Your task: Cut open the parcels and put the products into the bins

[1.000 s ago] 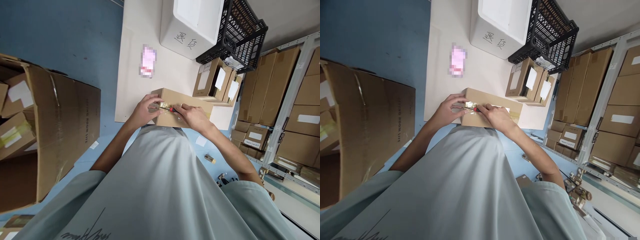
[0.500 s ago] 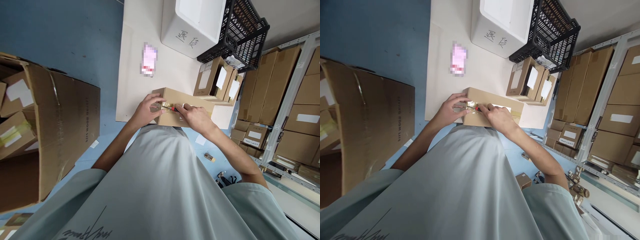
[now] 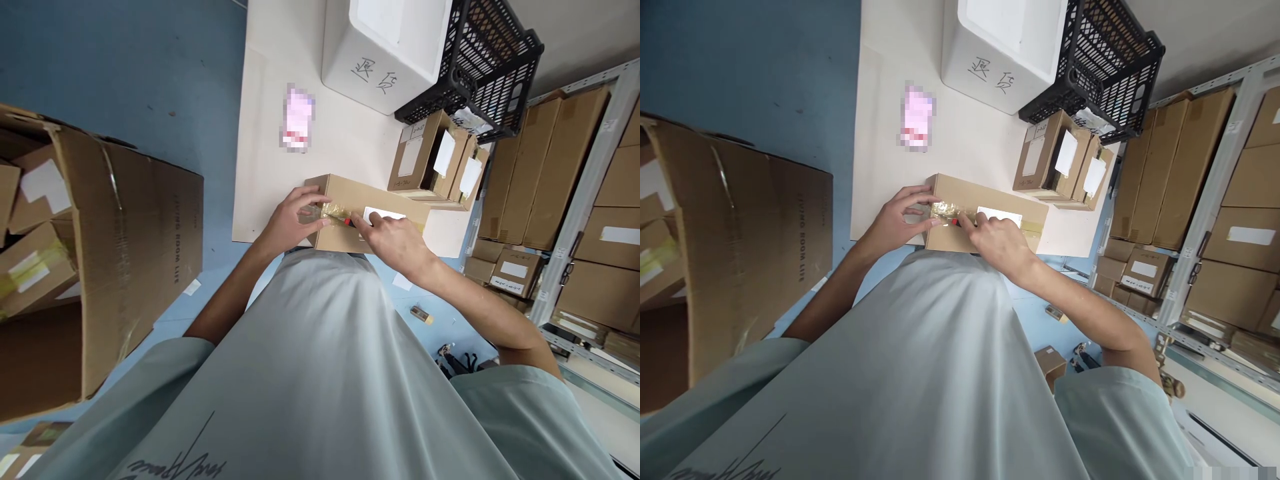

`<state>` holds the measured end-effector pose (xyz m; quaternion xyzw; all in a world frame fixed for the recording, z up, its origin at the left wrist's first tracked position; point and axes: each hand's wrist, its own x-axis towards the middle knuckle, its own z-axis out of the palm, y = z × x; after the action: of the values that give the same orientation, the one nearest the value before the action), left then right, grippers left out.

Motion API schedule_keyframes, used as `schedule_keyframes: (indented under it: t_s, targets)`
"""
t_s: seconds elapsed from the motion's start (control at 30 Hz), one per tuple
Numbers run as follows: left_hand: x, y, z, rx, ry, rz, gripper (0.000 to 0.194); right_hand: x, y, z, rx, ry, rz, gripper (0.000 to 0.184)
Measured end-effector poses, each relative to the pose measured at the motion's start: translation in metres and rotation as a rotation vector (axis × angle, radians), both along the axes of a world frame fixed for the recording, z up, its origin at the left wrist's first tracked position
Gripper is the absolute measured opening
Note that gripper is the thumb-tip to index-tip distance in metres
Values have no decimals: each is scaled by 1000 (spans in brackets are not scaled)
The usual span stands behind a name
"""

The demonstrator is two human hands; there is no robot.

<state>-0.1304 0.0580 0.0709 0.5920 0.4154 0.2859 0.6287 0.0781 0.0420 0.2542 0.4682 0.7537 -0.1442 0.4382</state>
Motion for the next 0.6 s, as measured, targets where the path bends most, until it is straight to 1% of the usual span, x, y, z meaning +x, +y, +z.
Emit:
schedule_keyframes:
  t_s: [0.1, 0.23, 0.33, 0.43, 0.53, 0.6]
  targets:
    - [0, 1, 0, -9, 16, 0, 52, 13, -3, 2, 25, -40, -34, 59]
    - [-1, 3, 2, -23, 19, 4, 52, 38, -10, 6, 28, -85, -73, 52]
    - [-2, 3, 5, -33, 24, 3, 52, 58, -16, 13, 35, -97, -99, 51]
    - [-2, 5, 6, -40, 42, 15, 56, 81, -22, 19, 57, -143, -155, 48]
    - [1, 7, 4, -52, 60, 40, 60, 105, -27, 21, 83, -162, -206, 49]
    - [2, 7, 3, -58, 62, 58, 61, 117, -30, 20, 65, -129, -224, 51]
